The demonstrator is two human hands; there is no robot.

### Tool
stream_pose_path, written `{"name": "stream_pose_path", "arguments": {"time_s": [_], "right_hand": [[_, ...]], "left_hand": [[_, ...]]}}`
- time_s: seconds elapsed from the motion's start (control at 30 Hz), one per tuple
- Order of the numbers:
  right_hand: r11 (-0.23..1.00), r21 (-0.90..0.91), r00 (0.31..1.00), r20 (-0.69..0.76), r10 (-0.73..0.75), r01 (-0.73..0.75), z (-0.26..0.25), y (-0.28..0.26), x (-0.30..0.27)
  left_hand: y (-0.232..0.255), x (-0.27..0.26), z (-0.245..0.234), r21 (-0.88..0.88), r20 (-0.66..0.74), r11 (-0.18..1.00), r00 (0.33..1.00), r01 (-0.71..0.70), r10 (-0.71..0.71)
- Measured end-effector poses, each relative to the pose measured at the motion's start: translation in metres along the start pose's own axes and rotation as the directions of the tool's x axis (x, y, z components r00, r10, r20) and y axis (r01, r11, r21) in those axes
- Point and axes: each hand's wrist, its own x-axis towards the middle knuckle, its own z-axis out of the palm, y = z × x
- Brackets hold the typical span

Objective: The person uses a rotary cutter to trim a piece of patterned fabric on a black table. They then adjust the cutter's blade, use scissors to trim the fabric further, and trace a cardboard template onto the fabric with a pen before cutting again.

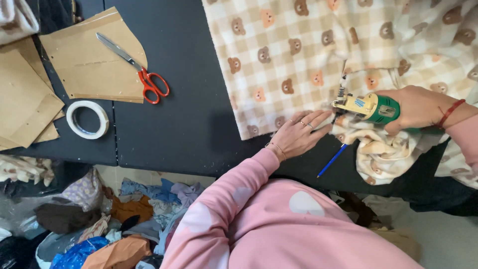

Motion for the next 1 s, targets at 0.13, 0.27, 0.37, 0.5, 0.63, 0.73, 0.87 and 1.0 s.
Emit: {"name": "stream_pose_path", "arguments": {"time_s": [0.13,0.27,0.37,0.5,0.63,0.73,0.87,1.0], "right_hand": [[0.999,-0.04,0.999,-0.025,-0.029,0.028,-0.003,-0.003,0.007],[0.999,0.012,0.999,0.022,-0.043,0.043,-0.017,-0.021,0.0],[0.998,0.003,0.998,0.026,-0.059,0.059,-0.02,-0.025,0.004],[0.994,-0.078,0.997,-0.007,-0.078,0.077,-0.013,-0.019,0.014],[0.994,-0.001,0.993,-0.026,-0.111,0.111,-0.022,-0.037,0.006],[0.991,-0.014,0.99,-0.042,-0.134,0.133,-0.02,-0.039,0.012],[0.98,-0.084,0.979,-0.078,-0.187,0.181,-0.019,-0.039,0.017],[0.978,-0.13,0.982,-0.066,-0.176,0.166,-0.019,-0.044,0.021]], "left_hand": [[0.0,0.001,-0.002,0.032,-0.017,0.999,1.0,0.007,-0.007],[0.0,0.001,-0.004,0.09,-0.034,0.996,0.999,0.001,0.002],[-0.002,0.001,-0.006,0.085,-0.049,0.996,0.999,0.011,-0.007],[-0.002,0.0,-0.005,0.025,-0.057,1.0,0.998,0.016,-0.014],[-0.002,0.002,-0.01,0.053,-0.029,0.999,1.0,0.009,-0.008],[-0.002,-0.001,-0.009,0.021,-0.047,0.999,0.998,0.047,-0.046],[-0.003,-0.002,-0.003,0.029,-0.048,0.999,0.998,0.036,-0.035],[-0.005,-0.003,-0.001,0.014,-0.038,1.0,0.999,0.028,-0.027]]}}
